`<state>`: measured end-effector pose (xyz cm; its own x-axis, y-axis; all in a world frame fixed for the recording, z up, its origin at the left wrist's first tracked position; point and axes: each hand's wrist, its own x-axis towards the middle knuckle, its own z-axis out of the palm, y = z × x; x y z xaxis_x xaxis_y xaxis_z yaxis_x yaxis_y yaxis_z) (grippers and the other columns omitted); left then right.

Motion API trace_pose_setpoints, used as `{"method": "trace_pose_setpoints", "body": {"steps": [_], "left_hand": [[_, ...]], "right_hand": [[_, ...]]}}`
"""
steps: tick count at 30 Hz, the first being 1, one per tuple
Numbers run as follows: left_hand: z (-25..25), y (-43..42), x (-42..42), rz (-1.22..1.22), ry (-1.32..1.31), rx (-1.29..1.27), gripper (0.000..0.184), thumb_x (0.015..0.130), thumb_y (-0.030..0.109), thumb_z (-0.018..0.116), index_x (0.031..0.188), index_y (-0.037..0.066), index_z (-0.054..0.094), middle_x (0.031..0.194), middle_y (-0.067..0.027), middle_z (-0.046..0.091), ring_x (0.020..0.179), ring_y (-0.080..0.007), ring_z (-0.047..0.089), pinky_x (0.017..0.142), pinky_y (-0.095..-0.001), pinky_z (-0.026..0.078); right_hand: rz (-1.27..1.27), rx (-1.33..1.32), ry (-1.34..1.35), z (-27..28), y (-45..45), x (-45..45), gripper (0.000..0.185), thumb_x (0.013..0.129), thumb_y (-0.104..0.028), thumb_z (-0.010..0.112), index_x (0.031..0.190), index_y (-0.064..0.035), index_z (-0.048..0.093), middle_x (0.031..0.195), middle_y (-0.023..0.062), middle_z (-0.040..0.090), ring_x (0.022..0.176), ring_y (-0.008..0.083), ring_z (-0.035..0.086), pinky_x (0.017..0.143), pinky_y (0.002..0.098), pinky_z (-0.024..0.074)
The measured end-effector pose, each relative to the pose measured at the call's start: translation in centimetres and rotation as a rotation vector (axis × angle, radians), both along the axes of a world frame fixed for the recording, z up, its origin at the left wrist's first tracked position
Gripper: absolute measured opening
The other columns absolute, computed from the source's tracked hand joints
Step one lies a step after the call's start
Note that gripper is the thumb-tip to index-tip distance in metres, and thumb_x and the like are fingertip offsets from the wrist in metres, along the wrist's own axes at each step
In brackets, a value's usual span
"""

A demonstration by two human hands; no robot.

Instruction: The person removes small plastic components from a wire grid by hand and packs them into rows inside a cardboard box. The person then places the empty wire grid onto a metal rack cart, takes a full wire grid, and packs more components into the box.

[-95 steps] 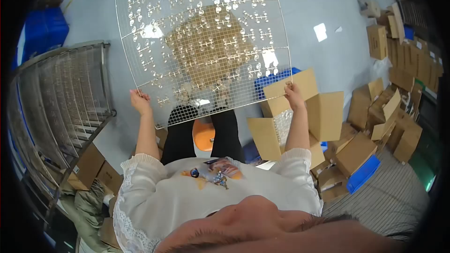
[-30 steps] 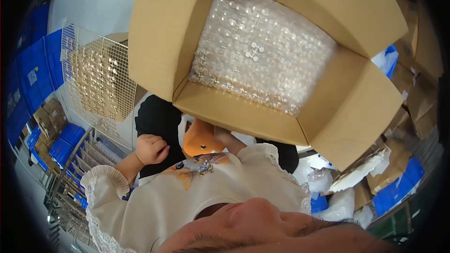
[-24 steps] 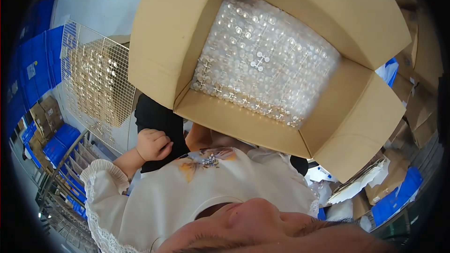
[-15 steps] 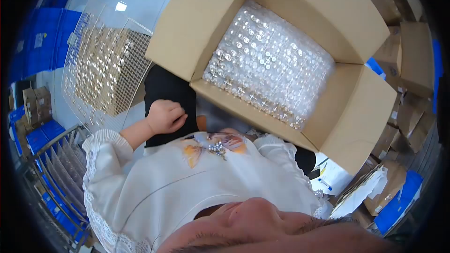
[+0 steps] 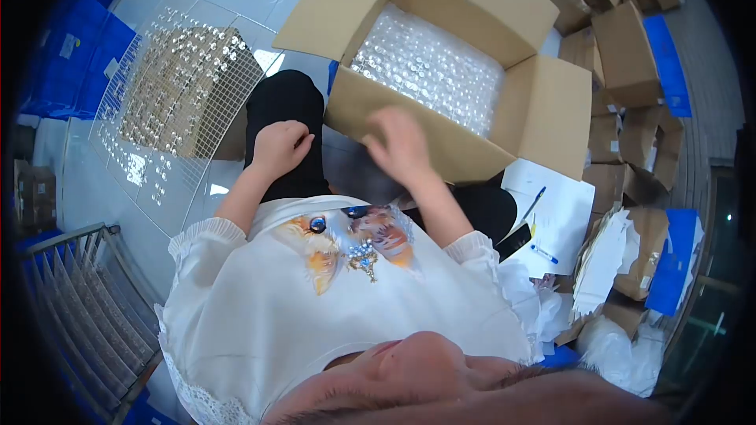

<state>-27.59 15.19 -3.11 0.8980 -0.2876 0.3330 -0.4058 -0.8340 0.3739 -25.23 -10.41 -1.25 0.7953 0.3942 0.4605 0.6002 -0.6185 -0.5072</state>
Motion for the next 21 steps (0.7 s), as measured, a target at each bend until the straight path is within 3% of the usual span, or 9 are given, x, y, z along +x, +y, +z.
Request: {"method": "trace_pose_setpoints", "body": {"steps": [1, 3, 5, 8, 10, 13, 19, 21], "left_hand": [[0.6, -0.1, -0.4, 0.006, 0.034, -0.019, 0.009, 0.078, 0.016, 0.064, 0.074, 0.009, 0.06, 0.067, -0.0029, 0.059, 0.058, -0.0238, 0.057, 0.054, -0.0328, 0.043], [1.6, -0.2, -1.0, 0.022, 0.106, -0.049, 0.008, 0.078, 0.017, 0.065, 0.077, 0.009, 0.062, 0.067, -0.0024, 0.06, 0.058, -0.0229, 0.057, 0.054, -0.0325, 0.042], [2.8, -0.3, -1.2, 0.056, 0.132, -0.103, 0.008, 0.079, 0.016, 0.064, 0.083, 0.009, 0.064, 0.069, -0.0016, 0.061, 0.057, -0.0201, 0.056, 0.054, -0.0308, 0.042], [3.8, 1.6, -0.9, 0.208, 0.085, -0.227, 0.008, 0.081, 0.015, 0.064, 0.086, 0.008, 0.064, 0.07, -0.0026, 0.061, 0.058, -0.0188, 0.056, 0.055, -0.0293, 0.043], [3.5, 4.6, -0.1, 0.369, 0.085, -0.32, 0.011, 0.082, 0.016, 0.063, 0.09, 0.008, 0.066, 0.074, -0.0035, 0.062, 0.061, -0.0193, 0.057, 0.057, -0.0282, 0.044], [2.7, 10.1, 2.2, 0.645, 0.196, -0.318, 0.016, 0.082, 0.018, 0.063, 0.095, 0.008, 0.066, 0.08, -0.0056, 0.065, 0.068, -0.0232, 0.061, 0.063, -0.0317, 0.048], [-1.0, 16.1, 10.0, 0.75, 0.182, -0.027, 0.022, 0.081, 0.02, 0.064, 0.099, 0.007, 0.066, 0.092, -0.0104, 0.067, 0.083, -0.03, 0.063, 0.074, -0.0389, 0.051], [-2.9, 16.8, 13.0, 0.702, 0.144, 0.015, 0.023, 0.081, 0.021, 0.064, 0.098, 0.006, 0.066, 0.096, -0.0125, 0.067, 0.087, -0.032, 0.063, 0.076, -0.0411, 0.051]], "right_hand": [[-0.123, -0.154, -0.104, 1.2, -1.1, 0.6, 0.052, 0.068, -0.013, 0.073, 0.117, -0.0116, 0.054, 0.11, 0.008, 0.059, 0.098, 0.0296, 0.057, 0.086, 0.037, 0.0458], [-0.285, -0.301, -0.183, 0.1, -2.8, 2.1, 0.055, 0.069, -0.013, 0.073, 0.12, -0.0106, 0.053, 0.108, 0.0093, 0.061, 0.098, 0.0299, 0.059, 0.088, 0.0375, 0.0459], [-0.253, -0.414, 0.008, -1.6, -4.4, 2.8, 0.056, 0.069, -0.011, 0.072, 0.122, -0.0099, 0.053, 0.106, 0.0104, 0.062, 0.098, 0.0299, 0.06, 0.087, 0.0379, 0.0464], [-0.311, -0.513, 0.091, -2.3, -4.0, 3.0, 0.055, 0.07, -0.013, 0.072, 0.121, -0.0097, 0.054, 0.103, 0.0103, 0.064, 0.093, 0.0298, 0.061, 0.084, 0.0376, 0.0473], [-0.323, -0.458, -0.039, -3.3, -3.8, 3.0, 0.055, 0.069, -0.012, 0.073, 0.121, -0.0099, 0.054, 0.101, 0.0101, 0.064, 0.091, 0.0293, 0.061, 0.083, 0.0373, 0.0472], [-0.33, -0.481, -0.016, -2.8, -3.5, 2.9, 0.056, 0.069, -0.011, 0.073, 0.121, -0.0094, 0.054, 0.097, 0.0099, 0.062, 0.088, 0.0293, 0.06, 0.082, 0.0373, 0.0469], [-0.298, -0.485, 0.087, -1.7, -3.2, 3.9, 0.053, 0.07, -0.013, 0.072, 0.12, -0.0107, 0.055, 0.098, 0.0088, 0.061, 0.088, 0.0284, 0.059, 0.083, 0.0371, 0.0459], [-0.18, -0.368, 0.266, -0.8, -3.2, 5.2, 0.047, 0.073, -0.014, 0.071, 0.117, -0.0092, 0.057, 0.1, 0.0091, 0.062, 0.09, 0.0281, 0.059, 0.083, 0.0363, 0.0464]]}}
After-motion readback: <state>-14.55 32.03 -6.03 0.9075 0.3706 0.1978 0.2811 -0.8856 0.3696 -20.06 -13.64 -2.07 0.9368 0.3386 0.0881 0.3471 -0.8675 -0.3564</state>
